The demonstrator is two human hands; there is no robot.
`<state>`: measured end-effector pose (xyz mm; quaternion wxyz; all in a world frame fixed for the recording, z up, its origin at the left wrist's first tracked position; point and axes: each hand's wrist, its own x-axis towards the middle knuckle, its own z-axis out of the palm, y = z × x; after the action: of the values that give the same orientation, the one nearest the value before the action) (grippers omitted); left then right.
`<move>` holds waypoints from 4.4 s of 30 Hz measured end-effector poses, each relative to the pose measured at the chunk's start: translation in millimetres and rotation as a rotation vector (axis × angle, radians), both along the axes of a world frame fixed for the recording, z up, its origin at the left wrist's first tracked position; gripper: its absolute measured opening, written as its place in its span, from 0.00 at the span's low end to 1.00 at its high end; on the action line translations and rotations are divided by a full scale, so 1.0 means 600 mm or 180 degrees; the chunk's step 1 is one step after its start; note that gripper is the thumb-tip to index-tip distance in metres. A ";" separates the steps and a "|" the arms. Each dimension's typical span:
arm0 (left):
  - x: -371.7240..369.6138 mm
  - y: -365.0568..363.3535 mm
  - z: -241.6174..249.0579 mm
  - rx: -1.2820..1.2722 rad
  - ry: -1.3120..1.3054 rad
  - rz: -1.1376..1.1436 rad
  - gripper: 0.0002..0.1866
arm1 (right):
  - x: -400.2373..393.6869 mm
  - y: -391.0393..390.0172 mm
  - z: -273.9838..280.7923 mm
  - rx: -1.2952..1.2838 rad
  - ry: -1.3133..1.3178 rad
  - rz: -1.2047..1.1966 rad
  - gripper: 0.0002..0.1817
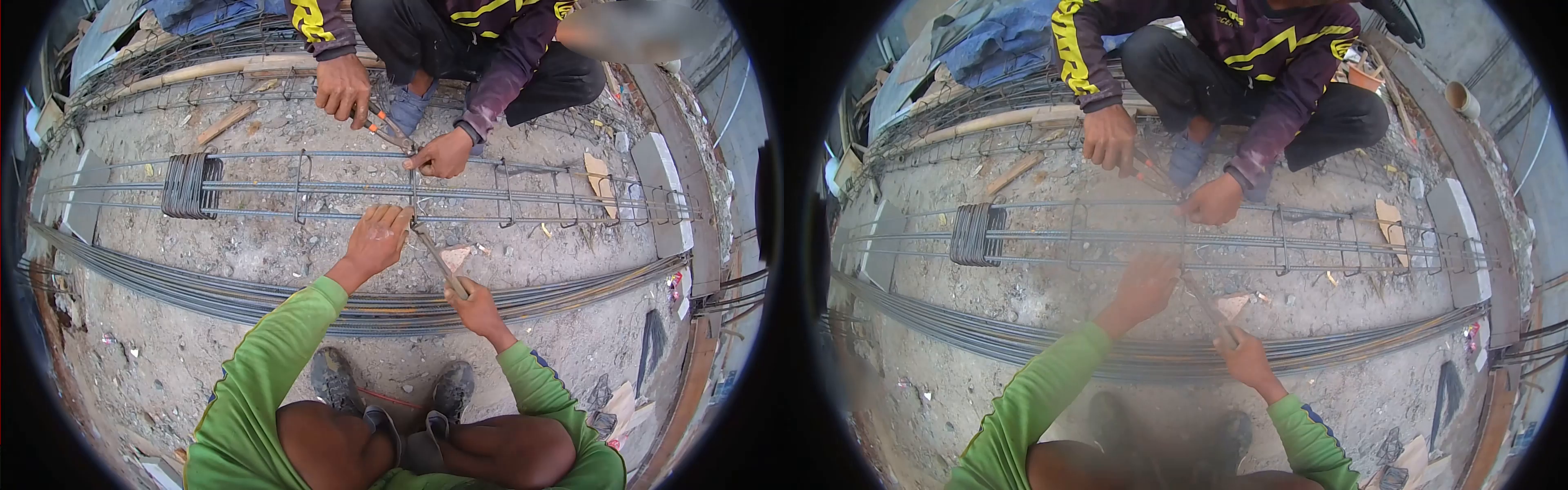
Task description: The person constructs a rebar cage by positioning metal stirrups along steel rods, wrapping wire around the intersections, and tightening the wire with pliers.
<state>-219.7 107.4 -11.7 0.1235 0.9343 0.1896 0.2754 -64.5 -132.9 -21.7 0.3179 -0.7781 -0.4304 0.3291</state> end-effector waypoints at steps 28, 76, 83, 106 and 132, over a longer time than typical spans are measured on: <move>-0.097 -0.070 -0.052 -0.1249 -0.0605 -0.0019 0.13 | -0.020 0.007 0.022 -0.0817 0.1609 -0.0569 0.17; -0.019 -0.109 -0.097 -0.2501 0.2003 -0.0433 0.15 | -0.017 -0.006 0.017 -0.1006 0.0426 -0.0085 0.22; -0.058 -0.150 0.007 -0.3871 0.0676 -0.0785 0.15 | -0.019 -0.003 0.022 -0.0397 0.0805 -0.0416 0.25; -0.041 -0.267 0.074 -0.5648 0.0494 0.0339 0.15 | 0.083 0.078 -0.005 0.1557 0.3845 -0.2993 0.10; -0.274 -0.105 -0.025 -0.6175 0.0180 -0.1788 0.18 | -0.159 0.217 0.249 0.1258 0.2912 -0.0233 0.13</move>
<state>-384.0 44.1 -26.7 0.8858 0.4475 0.1077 -0.0590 -159.9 -2.4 127.6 0.6268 -0.4935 -0.2734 0.5374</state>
